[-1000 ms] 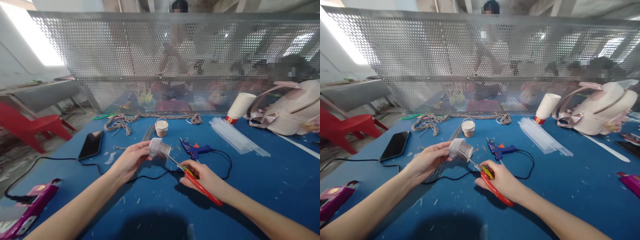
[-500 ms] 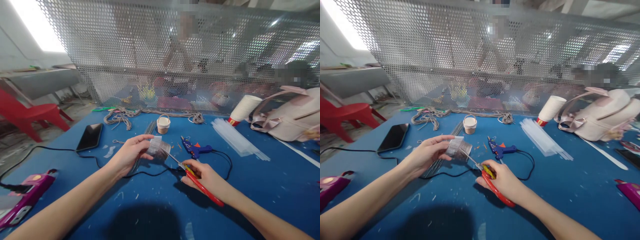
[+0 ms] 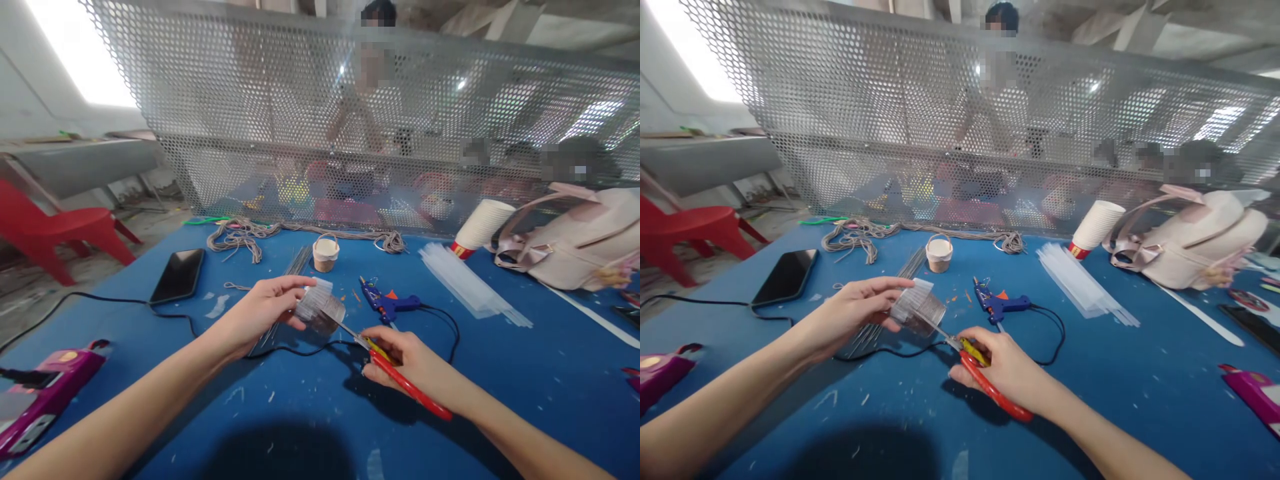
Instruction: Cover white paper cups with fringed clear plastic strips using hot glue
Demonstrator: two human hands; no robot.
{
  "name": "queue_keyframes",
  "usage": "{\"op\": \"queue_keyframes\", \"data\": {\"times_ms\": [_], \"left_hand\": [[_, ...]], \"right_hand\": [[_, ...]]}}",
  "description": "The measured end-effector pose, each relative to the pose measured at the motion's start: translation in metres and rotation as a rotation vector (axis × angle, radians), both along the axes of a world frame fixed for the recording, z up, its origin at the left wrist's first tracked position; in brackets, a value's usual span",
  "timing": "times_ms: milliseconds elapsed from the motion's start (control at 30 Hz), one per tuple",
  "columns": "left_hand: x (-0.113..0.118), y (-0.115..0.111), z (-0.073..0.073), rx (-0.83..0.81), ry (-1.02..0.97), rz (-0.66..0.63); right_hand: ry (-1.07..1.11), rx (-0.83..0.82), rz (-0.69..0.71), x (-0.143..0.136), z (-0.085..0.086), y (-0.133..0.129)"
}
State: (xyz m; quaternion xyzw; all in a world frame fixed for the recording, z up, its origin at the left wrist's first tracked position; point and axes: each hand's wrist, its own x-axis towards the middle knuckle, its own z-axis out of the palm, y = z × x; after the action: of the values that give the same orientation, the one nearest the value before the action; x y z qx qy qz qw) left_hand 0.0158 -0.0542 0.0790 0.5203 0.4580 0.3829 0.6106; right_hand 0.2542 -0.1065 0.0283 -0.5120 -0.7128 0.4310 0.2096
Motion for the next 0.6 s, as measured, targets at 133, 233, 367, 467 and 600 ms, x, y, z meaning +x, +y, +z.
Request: {"op": "queue_keyframes", "data": {"times_ms": [133,233,367,467,600], "left_hand": [[-0.001,-0.001,0.000,0.018,0.025,-0.015],[-0.001,-0.003,0.001,0.048,0.052,-0.009],[0.001,-0.007,0.004,0.113,0.115,0.011],[0.001,-0.009,0.002,0.158,0.159,0.034],[0.000,-0.009,-0.001,0.233,0.166,0.039]], "right_hand": [[0.008,0.015,-0.015,-0.002,0.002,-0.003],[0.016,0.045,-0.034,-0.005,0.002,-0.005],[0.019,0.150,-0.076,-0.008,-0.002,-0.005],[-0.012,0.252,-0.090,-0.008,-0.009,-0.004],[-0.058,0.409,-0.097,-0.006,-0.016,-0.002]]}}
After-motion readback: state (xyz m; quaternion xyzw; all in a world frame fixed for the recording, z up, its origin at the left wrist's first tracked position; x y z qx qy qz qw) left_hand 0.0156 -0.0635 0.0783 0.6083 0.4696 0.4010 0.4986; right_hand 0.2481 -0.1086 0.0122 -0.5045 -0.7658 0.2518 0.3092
